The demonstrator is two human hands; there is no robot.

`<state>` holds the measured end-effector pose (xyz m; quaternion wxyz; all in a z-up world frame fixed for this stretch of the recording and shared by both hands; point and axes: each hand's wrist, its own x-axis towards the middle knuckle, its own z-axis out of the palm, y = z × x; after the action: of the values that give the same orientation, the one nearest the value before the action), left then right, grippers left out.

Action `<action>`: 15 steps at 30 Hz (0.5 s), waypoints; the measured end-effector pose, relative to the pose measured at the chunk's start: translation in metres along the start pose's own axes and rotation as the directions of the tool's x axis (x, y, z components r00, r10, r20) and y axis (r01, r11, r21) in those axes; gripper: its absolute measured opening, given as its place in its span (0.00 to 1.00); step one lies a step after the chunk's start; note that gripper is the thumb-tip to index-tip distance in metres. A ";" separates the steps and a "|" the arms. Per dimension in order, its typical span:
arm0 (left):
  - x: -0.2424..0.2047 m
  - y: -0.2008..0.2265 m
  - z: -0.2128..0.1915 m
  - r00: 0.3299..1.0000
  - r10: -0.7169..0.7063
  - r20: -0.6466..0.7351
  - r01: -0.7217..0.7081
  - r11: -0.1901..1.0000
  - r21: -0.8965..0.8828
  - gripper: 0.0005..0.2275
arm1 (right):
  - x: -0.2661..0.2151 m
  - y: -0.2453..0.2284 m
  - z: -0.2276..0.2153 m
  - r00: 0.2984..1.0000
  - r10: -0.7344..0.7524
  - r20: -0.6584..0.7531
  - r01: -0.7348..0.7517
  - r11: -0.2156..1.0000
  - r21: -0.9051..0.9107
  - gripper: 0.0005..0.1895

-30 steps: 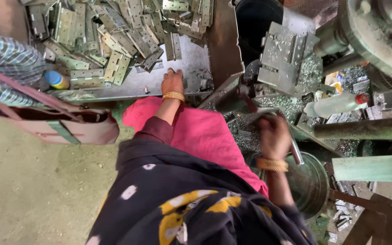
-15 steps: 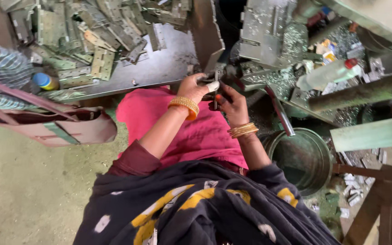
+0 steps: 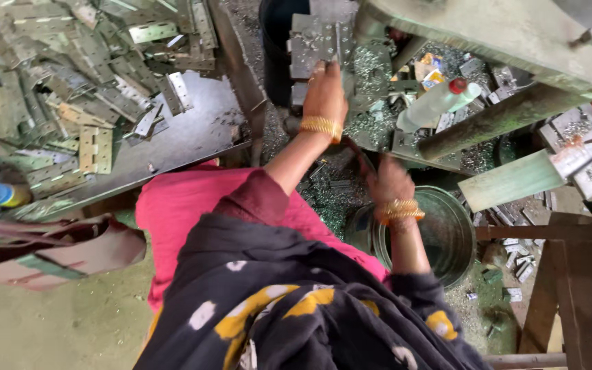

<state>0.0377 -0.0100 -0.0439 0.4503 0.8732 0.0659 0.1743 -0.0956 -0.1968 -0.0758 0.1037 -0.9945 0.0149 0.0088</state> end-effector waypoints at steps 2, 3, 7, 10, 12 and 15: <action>-0.014 0.012 0.000 0.996 0.071 0.047 -0.080 0.966 0.246 0.15 | -0.001 0.006 0.000 0.996 -0.010 0.083 -0.001 0.991 0.136 0.25; -0.024 0.013 -0.003 0.975 0.196 0.101 -0.220 0.832 0.510 0.16 | -0.002 0.006 0.002 0.991 -0.022 0.131 -0.005 0.978 0.208 0.25; -0.040 0.013 -0.011 0.909 0.171 0.380 -0.400 0.613 0.681 0.12 | 0.007 0.013 0.007 0.991 -0.083 0.105 0.057 0.971 0.231 0.25; -0.018 0.014 -0.009 0.939 0.146 0.312 -0.323 0.688 0.650 0.13 | 0.013 0.017 0.018 0.985 -0.085 0.153 0.043 0.964 0.262 0.23; 0.001 0.016 -0.007 0.937 0.159 0.312 -0.338 0.648 0.683 0.14 | 0.012 0.017 0.033 0.982 -0.046 0.183 0.005 0.975 0.221 0.27; 0.001 0.017 -0.004 0.929 0.133 0.346 -0.352 0.605 0.714 0.16 | -0.008 0.018 0.062 0.977 0.139 0.163 -0.179 0.949 0.258 0.21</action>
<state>0.0362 -0.0163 -0.0278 0.0145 0.9960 -0.0457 0.0750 -0.1051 -0.2009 -0.1404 0.2387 -0.9632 0.0888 0.0864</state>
